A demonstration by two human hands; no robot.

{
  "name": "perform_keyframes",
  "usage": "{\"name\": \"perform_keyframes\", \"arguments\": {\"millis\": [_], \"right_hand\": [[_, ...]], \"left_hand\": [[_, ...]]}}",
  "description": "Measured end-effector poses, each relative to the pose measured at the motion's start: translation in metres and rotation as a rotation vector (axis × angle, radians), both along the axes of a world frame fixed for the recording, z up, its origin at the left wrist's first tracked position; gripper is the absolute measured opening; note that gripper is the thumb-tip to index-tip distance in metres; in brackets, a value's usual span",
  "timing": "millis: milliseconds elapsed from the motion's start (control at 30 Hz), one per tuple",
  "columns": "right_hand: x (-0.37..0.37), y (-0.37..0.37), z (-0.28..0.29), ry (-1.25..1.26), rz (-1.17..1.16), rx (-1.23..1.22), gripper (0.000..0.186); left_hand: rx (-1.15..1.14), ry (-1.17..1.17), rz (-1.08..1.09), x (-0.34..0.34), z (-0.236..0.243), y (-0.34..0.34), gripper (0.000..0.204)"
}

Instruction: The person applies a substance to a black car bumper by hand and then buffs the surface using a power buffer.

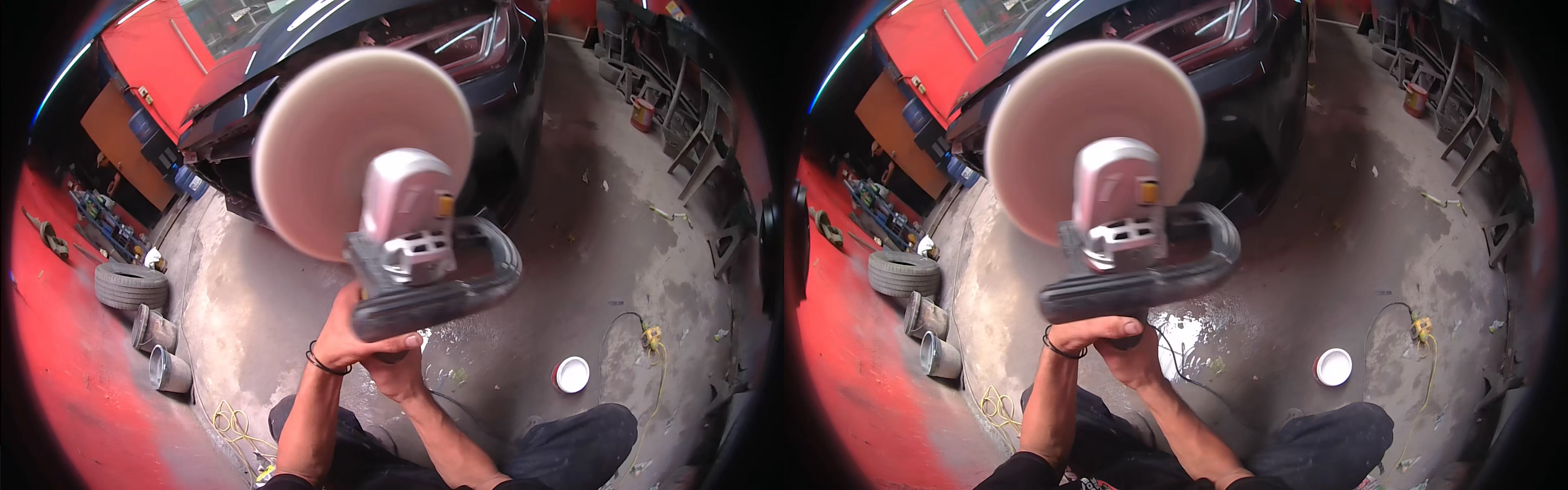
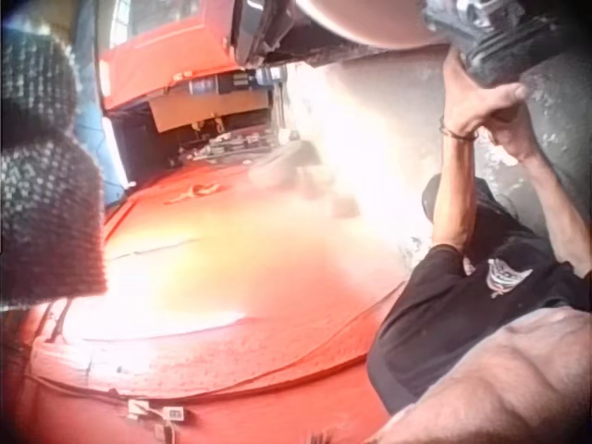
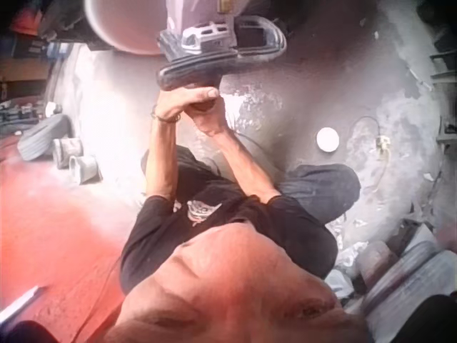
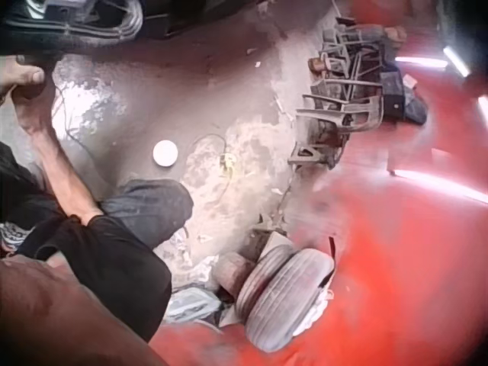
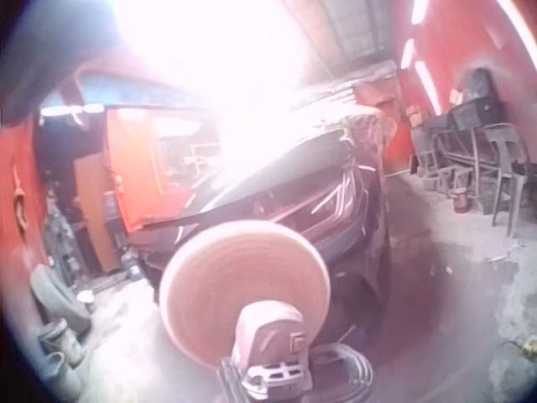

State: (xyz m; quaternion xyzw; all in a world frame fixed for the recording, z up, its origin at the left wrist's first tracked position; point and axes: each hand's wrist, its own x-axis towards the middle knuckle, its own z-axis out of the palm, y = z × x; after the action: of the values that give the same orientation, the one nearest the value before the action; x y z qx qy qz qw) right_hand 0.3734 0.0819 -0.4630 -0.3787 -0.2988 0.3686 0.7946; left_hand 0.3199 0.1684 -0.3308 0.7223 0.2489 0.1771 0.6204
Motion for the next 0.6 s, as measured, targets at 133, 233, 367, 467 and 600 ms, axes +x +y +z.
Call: {"name": "perform_keyframes", "arguments": {"millis": [133, 233, 367, 467, 600], "right_hand": [[-0.007, -0.009, 0.019, -0.179, 0.124, -0.207, 0.034], [0.016, -0.017, 0.035, -0.374, 0.136, -0.293, 0.036], [0.047, -0.028, 0.064, -0.367, 0.318, -0.182, 0.058], [0.057, -0.012, 0.079, -0.459, 0.464, -0.176, 0.073], [0.031, 0.014, 0.079, -0.493, 0.532, -0.272, 0.100]], "left_hand": [[-0.082, -0.213, 0.117, -0.038, -0.018, -0.003, 0.062], [-0.201, -0.474, 0.161, -0.029, -0.013, -0.014, 0.067], [-0.185, -0.611, 0.260, -0.021, -0.009, -0.016, 0.066], [-0.192, -0.732, 0.342, -0.029, -0.014, 0.003, 0.072], [-0.239, -0.809, 0.418, -0.062, -0.038, 0.024, 0.065]]}}
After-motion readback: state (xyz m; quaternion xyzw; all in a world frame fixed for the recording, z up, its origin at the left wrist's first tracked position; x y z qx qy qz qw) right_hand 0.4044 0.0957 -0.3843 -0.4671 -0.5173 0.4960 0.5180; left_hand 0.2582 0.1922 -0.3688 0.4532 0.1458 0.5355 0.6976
